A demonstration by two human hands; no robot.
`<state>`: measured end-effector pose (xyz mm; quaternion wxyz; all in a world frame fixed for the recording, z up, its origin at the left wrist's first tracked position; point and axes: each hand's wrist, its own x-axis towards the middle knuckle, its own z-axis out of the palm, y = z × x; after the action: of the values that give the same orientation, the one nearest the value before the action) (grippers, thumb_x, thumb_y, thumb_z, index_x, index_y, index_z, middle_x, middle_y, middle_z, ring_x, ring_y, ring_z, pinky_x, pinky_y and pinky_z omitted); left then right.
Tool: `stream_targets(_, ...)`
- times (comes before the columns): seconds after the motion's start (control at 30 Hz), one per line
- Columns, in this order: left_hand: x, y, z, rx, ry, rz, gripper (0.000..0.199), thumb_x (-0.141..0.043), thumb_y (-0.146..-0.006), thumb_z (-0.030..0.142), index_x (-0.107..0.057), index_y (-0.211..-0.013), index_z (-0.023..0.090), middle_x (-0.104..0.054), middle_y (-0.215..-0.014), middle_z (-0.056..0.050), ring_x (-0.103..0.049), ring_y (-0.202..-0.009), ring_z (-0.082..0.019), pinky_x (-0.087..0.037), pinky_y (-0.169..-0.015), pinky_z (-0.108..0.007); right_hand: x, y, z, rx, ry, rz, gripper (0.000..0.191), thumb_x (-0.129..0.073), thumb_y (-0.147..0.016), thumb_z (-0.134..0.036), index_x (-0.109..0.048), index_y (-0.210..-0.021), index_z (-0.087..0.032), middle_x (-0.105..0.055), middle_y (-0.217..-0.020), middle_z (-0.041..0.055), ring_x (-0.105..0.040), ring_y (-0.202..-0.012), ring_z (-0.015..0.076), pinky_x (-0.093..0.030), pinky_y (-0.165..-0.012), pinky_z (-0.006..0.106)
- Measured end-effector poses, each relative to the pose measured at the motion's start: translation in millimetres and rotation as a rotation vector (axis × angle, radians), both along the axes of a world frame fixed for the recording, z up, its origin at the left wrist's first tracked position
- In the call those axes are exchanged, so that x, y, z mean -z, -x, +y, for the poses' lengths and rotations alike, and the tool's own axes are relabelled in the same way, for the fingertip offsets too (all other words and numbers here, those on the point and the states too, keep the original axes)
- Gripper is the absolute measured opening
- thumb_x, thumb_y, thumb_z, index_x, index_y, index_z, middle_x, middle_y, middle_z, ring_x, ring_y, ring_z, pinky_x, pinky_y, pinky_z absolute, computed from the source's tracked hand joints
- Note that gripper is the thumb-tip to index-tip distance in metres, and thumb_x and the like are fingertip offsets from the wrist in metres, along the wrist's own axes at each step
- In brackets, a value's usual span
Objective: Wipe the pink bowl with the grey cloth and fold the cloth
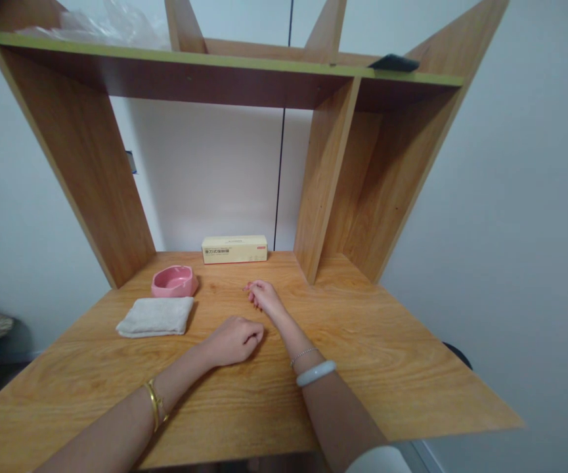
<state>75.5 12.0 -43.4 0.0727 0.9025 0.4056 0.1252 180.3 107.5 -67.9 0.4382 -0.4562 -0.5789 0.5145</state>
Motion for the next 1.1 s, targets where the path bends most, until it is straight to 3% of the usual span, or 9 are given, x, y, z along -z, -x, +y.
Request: stream_targets(1.1, -6.7, -0.9, -3.7, -0.033, 0.034, 0.04, 0.022, -0.036, -0.079, 0.015, -0.057, -0.07, 0.018, -0.063, -0.068, -0.001, -0.055, -0.062, -0.014, -0.034, -0.055, -0.022, -1.0, 0.5, -0.1, 0.0, 0.005, -0.018, 0.017, -0.043, -0.076, -0.022, -0.056, -0.068, -0.015, -0.046, -0.042, -0.0068, -0.034, -0.03, 0.0035, -0.022, -0.03, 0.014)
